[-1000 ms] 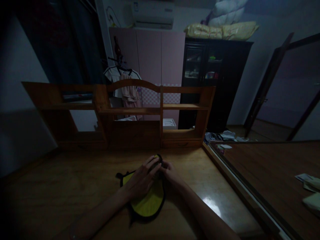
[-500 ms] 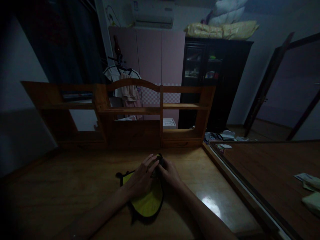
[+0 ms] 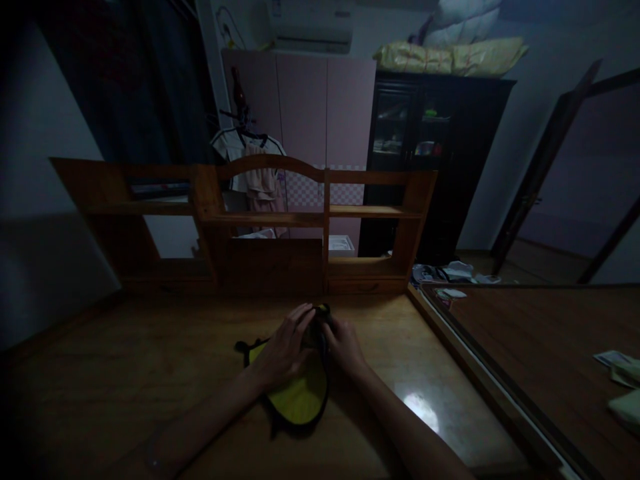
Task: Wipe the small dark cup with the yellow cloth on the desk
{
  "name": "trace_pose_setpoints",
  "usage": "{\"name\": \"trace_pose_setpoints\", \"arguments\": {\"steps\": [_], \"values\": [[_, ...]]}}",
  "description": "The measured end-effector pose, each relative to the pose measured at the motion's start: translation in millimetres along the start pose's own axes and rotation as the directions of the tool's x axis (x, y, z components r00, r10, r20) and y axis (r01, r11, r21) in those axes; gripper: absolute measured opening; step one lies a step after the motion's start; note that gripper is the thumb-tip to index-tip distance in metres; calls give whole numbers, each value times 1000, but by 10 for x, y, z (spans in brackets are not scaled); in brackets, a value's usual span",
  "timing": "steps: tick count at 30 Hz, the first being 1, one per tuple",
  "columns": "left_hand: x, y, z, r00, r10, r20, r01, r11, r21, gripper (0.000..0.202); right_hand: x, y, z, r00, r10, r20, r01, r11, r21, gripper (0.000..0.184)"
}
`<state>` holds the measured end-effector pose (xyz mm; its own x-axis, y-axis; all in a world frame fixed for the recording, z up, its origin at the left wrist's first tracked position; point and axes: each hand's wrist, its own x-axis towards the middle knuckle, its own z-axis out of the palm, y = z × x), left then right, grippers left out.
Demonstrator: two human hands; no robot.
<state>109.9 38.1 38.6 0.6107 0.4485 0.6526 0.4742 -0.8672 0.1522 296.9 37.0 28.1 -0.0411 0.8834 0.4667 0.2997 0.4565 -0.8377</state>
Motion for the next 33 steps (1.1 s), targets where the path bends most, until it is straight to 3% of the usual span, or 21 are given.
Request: {"name": "trace_pose_setpoints", "arguments": {"steps": [5,8,12,16,22,29,33], "values": [[21,23,6,998,-58,-23,56,996,-69,78,-22,39,-24,996,-46,-77,30,980,-198,24],[11,7,5,988,-152,-7,150,982,-119,87,-27,18,-33,994,-59,-96,29,959,-282,26],[-8,-62,24,960,-278,18,277,943,-182,97,-15,-46,-39,994,-65,-84,36,948,-316,29],[-5,-130,66,937,-348,-11,336,912,-233,89,-16,-85,-77,995,-76,-67,51,948,-314,34],[15,-146,54,947,-323,-2,304,894,-328,87,-66,-81,-175,984,-165,-63,123,894,-431,37],[-17,-170,30,979,-178,96,195,957,-213,90,-20,-113,-100,986,-143,81,164,833,-529,23],[-36,-195,80,979,-188,82,202,947,-250,85,22,-182,-173,981,-154,118,193,828,-527,20]]}}
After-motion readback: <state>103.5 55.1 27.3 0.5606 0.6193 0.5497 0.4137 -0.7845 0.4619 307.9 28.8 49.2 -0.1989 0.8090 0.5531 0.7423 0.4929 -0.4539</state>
